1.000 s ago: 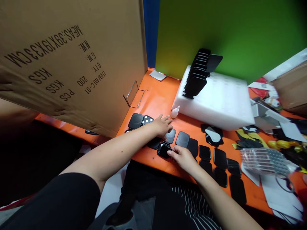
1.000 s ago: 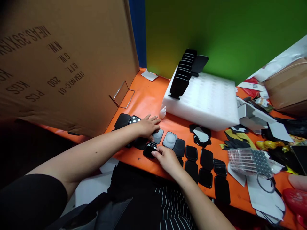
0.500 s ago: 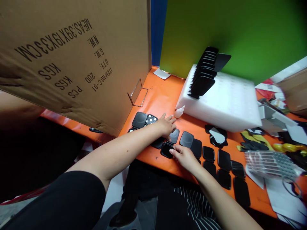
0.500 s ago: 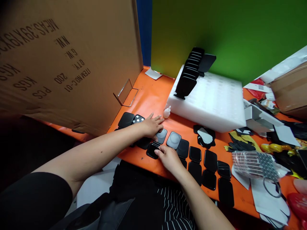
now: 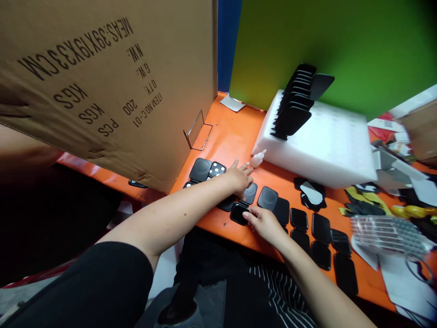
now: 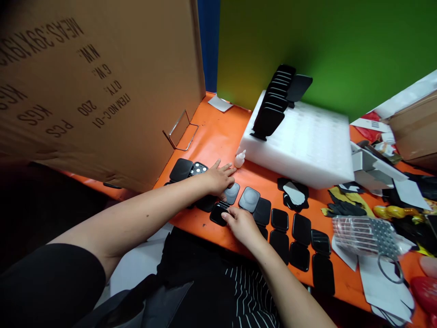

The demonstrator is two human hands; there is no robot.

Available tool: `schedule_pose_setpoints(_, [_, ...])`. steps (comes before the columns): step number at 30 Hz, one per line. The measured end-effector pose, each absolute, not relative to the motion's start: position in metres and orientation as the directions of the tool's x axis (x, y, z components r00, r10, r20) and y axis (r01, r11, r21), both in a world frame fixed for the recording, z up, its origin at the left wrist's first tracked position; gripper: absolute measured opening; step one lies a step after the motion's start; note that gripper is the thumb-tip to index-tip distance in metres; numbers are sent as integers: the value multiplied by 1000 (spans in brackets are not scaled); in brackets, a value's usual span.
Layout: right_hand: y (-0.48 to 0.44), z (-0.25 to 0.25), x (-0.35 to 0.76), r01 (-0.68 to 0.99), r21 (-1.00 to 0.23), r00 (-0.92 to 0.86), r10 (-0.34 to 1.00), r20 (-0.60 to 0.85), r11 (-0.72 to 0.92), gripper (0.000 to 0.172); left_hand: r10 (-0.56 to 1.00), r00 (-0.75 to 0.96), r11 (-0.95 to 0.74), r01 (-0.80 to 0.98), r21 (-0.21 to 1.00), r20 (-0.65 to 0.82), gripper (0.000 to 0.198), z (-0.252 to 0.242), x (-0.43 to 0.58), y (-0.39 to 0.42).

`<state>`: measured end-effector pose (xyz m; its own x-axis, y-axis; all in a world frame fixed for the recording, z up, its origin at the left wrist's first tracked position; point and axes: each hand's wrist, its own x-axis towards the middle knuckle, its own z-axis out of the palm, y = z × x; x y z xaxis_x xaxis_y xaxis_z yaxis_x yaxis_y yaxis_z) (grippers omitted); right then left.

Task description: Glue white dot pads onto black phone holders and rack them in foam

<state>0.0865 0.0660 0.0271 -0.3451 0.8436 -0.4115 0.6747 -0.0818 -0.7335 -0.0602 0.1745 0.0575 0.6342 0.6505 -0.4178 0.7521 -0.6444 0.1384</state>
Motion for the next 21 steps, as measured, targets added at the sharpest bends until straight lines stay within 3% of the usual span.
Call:
schedule_pose_setpoints(10, [75, 34, 81, 776, -627, -296, 841, -452, -64, 28, 646, 634, -643, 752, 144, -424, 63, 56, -61, 174])
schedule_pose_setpoints(21, [79, 30, 85, 742, -658, -336, 776, -533, -131, 29, 659, 636, -617, 763, 195, -402, 64, 57, -61, 175])
